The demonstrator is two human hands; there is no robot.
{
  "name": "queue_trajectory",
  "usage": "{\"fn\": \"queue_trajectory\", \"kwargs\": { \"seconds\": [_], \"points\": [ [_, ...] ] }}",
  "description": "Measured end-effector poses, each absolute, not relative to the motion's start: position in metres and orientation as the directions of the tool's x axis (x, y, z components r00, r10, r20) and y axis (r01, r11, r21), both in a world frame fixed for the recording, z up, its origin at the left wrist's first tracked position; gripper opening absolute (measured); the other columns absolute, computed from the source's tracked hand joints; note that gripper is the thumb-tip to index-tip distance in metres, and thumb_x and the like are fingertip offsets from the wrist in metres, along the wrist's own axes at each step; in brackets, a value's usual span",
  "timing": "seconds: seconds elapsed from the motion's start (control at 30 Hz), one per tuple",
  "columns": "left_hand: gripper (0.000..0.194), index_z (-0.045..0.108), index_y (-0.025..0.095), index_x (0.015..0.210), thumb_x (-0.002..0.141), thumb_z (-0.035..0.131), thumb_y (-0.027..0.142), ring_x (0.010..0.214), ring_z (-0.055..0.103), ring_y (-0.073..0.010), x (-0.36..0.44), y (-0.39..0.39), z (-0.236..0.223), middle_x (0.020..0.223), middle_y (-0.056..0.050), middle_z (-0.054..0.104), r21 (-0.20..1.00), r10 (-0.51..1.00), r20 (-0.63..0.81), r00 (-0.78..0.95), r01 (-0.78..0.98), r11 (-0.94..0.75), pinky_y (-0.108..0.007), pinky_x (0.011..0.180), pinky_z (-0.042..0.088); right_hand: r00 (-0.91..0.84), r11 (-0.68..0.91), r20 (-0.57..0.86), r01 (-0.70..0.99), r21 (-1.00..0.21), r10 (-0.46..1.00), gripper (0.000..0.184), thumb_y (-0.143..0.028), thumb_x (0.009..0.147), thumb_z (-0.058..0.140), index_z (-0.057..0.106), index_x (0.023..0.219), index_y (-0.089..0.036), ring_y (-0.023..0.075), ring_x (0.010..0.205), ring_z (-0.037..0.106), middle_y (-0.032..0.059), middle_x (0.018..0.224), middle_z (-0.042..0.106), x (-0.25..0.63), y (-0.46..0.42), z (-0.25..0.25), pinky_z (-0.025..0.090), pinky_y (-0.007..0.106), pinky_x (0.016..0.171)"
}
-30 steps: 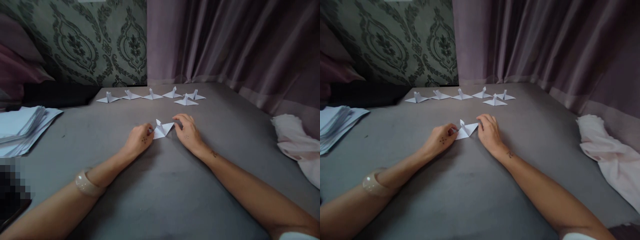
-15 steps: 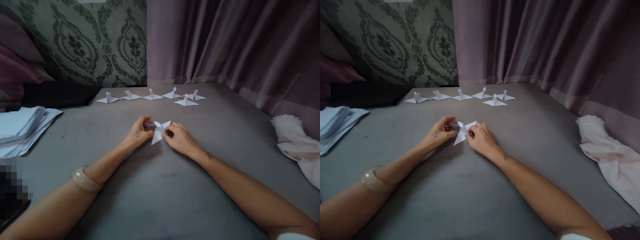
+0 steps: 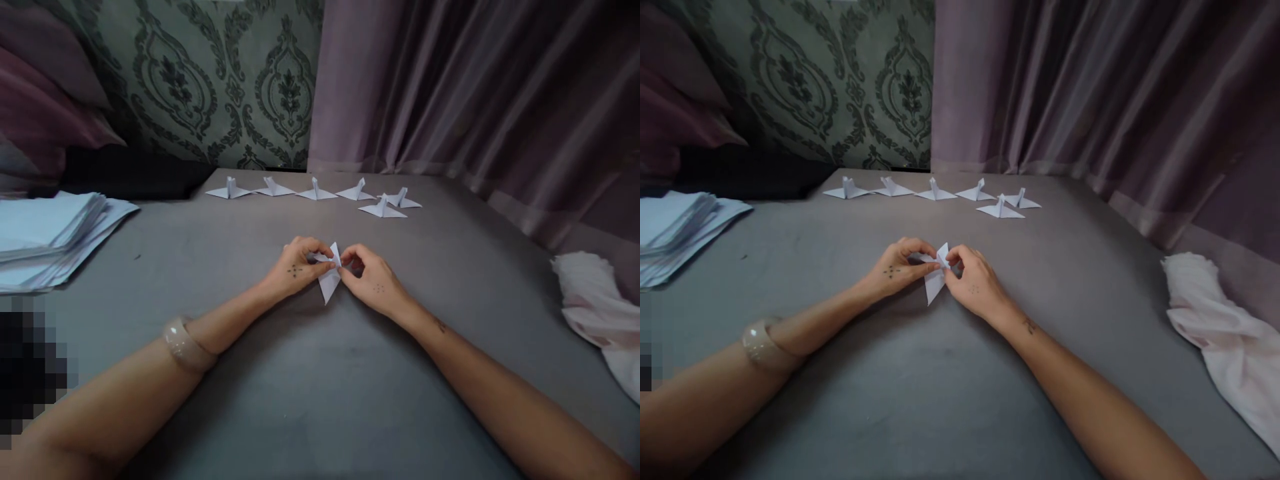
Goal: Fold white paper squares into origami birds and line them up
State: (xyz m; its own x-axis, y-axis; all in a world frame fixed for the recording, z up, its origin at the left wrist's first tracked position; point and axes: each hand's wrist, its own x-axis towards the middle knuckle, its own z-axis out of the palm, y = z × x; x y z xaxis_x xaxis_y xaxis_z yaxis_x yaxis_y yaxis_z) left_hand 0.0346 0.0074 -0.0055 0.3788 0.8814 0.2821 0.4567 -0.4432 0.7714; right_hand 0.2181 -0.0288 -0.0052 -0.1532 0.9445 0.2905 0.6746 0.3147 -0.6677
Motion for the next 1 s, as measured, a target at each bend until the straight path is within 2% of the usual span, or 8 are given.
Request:
{"fn": "queue_trajectory", "kwargs": {
  "seconds": [0.3,0.5,0.63,0.83,1.0],
  "points": [
    [0.011,0.071,0.022,0.086,0.080,0.068,0.031,0.089,0.058,-0.0205,0.036,0.008,-0.010,0.084,-0.003,0.070,0.799,0.873,0.299,0.385,0.400,-0.450,-0.036,0.085,0.043,-0.107,0.320,0.331,0.639,-0.699,0.938,0.004,-0.021,0.078,0.057,0.059,0.081,-0.020,0.0147,0.072,0.058,0.0017,0.079,0.064,0.210,-0.031,0.007,0.046,0.030,0.073],
    [0.008,0.071,0.021,0.086,0.081,0.066,0.024,0.089,0.059,-0.0199,0.037,0.009,-0.009,0.086,-0.003,0.071,0.775,0.855,0.317,0.410,0.407,-0.483,-0.036,0.086,0.043,-0.101,0.309,0.313,0.603,-0.735,0.944,0.007,-0.023,0.079,0.056,0.060,0.083,-0.020,0.0143,0.070,0.060,0.0023,0.080,0.066,0.208,-0.031,0.006,0.047,0.029,0.070],
    [0.009,0.071,0.021,0.089,0.083,0.065,0.022,0.090,0.059,-0.0196,0.038,0.006,-0.006,0.091,-0.003,0.072,0.733,0.840,0.322,0.437,0.447,-0.513,-0.038,0.090,0.039,-0.096,0.289,0.295,0.618,-0.731,0.951,0.012,-0.026,0.080,0.056,0.064,0.085,-0.018,0.0142,0.068,0.061,0.0032,0.079,0.069,0.205,-0.032,0.009,0.047,0.028,0.068],
    [0.015,0.071,0.022,0.086,0.090,0.057,0.025,0.092,0.058,-0.0201,0.042,0.000,0.000,0.091,-0.002,0.072,0.595,0.802,0.334,0.496,0.549,-0.587,-0.041,0.092,0.033,-0.012,0.171,0.222,0.678,-0.715,0.975,0.031,-0.043,0.084,0.054,0.070,0.073,-0.019,0.0155,0.063,0.061,0.0027,0.068,0.069,0.203,-0.031,0.019,0.043,0.028,0.062],
    [0.015,0.071,0.025,0.092,0.091,0.057,0.027,0.095,0.058,-0.0190,0.043,-0.001,0.000,0.096,-0.001,0.072,0.571,0.791,0.348,0.503,0.556,-0.604,-0.040,0.094,0.030,0.026,0.099,0.144,0.601,-0.793,0.989,0.026,-0.037,0.080,0.057,0.069,0.067,-0.018,0.0148,0.063,0.060,0.0016,0.065,0.067,0.207,-0.026,0.019,0.042,0.027,0.061]
  ]
}}
